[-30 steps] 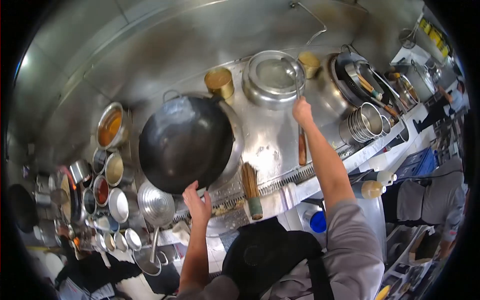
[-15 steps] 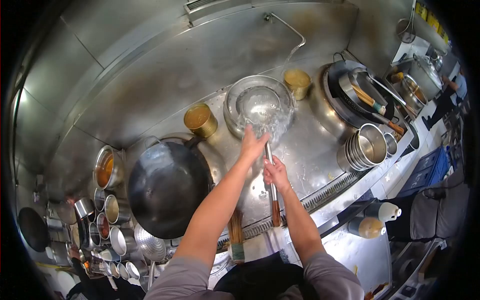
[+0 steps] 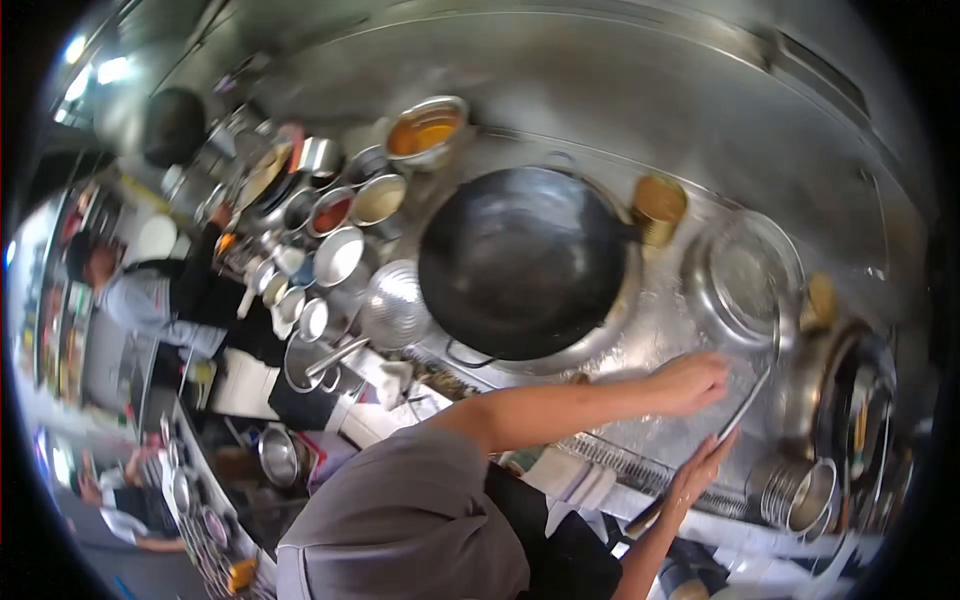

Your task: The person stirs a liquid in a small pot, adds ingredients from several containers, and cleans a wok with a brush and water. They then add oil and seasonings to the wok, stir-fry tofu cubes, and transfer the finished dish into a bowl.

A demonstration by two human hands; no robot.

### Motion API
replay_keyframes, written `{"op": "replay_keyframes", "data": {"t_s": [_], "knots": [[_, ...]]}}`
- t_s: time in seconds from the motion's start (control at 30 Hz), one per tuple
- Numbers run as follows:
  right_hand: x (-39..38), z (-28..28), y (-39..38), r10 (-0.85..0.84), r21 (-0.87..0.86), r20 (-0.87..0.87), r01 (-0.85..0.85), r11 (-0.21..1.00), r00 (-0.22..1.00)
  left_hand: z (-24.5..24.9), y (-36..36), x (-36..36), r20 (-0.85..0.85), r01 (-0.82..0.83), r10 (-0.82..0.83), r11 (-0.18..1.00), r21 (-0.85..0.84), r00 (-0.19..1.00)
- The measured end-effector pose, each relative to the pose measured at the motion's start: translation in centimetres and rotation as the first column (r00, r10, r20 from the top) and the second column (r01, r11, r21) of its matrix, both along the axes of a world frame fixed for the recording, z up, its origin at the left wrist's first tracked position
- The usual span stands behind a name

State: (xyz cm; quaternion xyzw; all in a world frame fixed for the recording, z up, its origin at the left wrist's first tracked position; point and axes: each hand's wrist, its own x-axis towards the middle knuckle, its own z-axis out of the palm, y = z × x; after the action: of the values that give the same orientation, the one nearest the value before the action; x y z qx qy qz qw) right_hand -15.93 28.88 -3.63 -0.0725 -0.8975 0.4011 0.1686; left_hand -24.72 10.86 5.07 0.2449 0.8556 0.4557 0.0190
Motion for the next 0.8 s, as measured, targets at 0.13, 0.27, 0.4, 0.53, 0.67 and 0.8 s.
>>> {"op": "replay_keyframes", "data": {"t_s": [0.13, 0.27, 0.4, 0.53, 0.67, 0.8], "knots": [[4.7, -2.6, -0.9, 0.094, 0.175, 0.111, -0.112, 0.978, 0.989, -0.4, -12.4, 10.6, 0.034, -0.122, 0.124, 0.991, -0.048, 0.992], [7.4, -6.5, -2.1, 0.079, 0.280, 0.299, -0.167, 0.945, 0.951, -1.3, -24.0, 21.1, 0.056, -0.447, 0.481, 0.847, -0.289, 0.875], [7.7, -9.1, -3.3, 0.075, 0.401, 0.166, -0.136, 0.906, 0.983, -1.5, -36.6, 27.2, -0.182, -0.688, 0.673, 0.637, -0.348, 0.716], [6.6, -5.3, -6.1, -0.108, 0.370, 0.216, 0.021, 0.929, 0.970, 1.7, -53.5, 26.7, -0.433, -0.839, 0.732, 0.365, -0.403, 0.526], [5.2, 5.8, -12.5, -0.098, 0.120, 0.463, 0.048, 0.992, 0.881, 3.6, -72.3, 22.7, -0.606, -0.908, 0.690, 0.197, -0.371, 0.397], [6.3, 7.4, -21.1, 0.354, 0.688, -0.321, -0.041, 0.725, 0.878, 2.5, -88.4, 17.9, -0.721, -0.901, 0.616, -0.042, -0.432, 0.317]]}}
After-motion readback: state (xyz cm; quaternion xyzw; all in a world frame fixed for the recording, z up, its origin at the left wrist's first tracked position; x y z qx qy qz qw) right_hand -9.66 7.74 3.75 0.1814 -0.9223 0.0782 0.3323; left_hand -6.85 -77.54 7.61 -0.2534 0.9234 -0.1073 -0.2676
